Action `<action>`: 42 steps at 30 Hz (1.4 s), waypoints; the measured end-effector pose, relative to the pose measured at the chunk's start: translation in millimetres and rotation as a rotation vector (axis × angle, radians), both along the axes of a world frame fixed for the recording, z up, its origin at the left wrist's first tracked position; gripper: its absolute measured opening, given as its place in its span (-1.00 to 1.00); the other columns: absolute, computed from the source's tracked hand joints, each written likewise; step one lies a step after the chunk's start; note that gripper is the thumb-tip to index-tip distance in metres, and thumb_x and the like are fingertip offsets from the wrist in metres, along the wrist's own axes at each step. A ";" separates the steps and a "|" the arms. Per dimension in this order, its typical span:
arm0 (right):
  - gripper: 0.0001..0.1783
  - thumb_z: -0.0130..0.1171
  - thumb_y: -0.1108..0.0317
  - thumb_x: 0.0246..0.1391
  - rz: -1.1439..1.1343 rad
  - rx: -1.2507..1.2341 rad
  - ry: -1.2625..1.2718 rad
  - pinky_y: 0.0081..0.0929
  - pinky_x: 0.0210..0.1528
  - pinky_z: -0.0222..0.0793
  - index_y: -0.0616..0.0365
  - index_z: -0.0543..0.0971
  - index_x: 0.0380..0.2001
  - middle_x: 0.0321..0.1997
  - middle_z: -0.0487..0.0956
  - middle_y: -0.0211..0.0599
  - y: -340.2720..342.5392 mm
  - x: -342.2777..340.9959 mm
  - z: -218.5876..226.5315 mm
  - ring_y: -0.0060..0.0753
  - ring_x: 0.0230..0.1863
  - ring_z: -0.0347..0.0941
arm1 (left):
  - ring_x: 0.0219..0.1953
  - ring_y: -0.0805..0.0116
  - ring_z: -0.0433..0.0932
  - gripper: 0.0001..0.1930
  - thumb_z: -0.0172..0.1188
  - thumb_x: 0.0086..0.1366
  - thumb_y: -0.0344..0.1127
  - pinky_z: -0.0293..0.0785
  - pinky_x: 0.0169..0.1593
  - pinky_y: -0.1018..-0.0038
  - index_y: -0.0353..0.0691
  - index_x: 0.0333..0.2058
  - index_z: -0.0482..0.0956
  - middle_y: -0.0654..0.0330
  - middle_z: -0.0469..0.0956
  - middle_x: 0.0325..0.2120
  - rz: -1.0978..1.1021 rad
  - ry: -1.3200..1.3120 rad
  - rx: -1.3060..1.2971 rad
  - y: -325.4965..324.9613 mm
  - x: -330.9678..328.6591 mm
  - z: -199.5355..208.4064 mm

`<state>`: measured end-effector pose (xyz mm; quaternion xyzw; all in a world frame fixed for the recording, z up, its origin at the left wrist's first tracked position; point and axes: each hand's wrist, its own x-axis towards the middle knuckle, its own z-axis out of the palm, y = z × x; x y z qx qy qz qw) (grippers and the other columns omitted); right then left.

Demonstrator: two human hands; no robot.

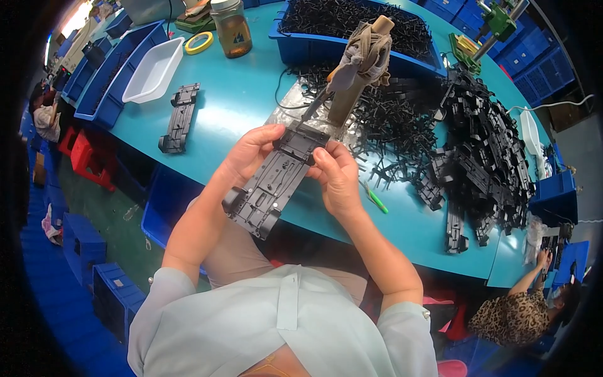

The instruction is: Assembling plastic components and chassis for toy cars at a factory workstation.

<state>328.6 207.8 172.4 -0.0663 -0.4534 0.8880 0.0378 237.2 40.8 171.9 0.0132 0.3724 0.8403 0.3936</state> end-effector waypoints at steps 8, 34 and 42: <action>-0.69 0.15 0.28 0.10 0.017 -0.005 0.023 -0.53 -0.24 0.50 0.25 0.41 -0.18 -0.20 0.52 -0.28 -2.0 1.9 2.3 -0.50 -0.23 0.49 | -0.35 0.47 0.58 -0.71 0.12 0.28 -0.19 0.56 -0.28 0.54 -0.33 -0.23 0.50 0.16 0.58 -0.34 -0.054 0.023 -0.001 -2.6 0.3 6.3; -0.74 0.11 0.22 0.15 0.023 -0.036 -0.003 -0.40 -0.21 0.52 0.20 0.37 -0.31 -0.30 0.49 -0.30 -5.8 3.8 4.8 -0.50 -0.32 0.49 | -0.43 0.47 0.58 -0.65 0.13 0.28 -0.08 0.53 -0.38 0.57 -0.32 -0.24 0.50 0.14 0.58 -0.38 -0.029 0.041 -0.059 -1.1 1.6 8.9; -0.76 0.07 0.24 0.17 0.011 -0.050 -0.023 -0.39 -0.20 0.52 0.20 0.37 -0.30 -0.32 0.50 -0.31 -8.1 2.9 4.0 -0.52 -0.34 0.49 | -0.43 0.45 0.59 -0.64 0.12 0.28 -0.09 0.54 -0.38 0.57 -0.34 -0.23 0.50 0.13 0.59 -0.38 -0.011 0.034 -0.026 -0.7 1.9 9.8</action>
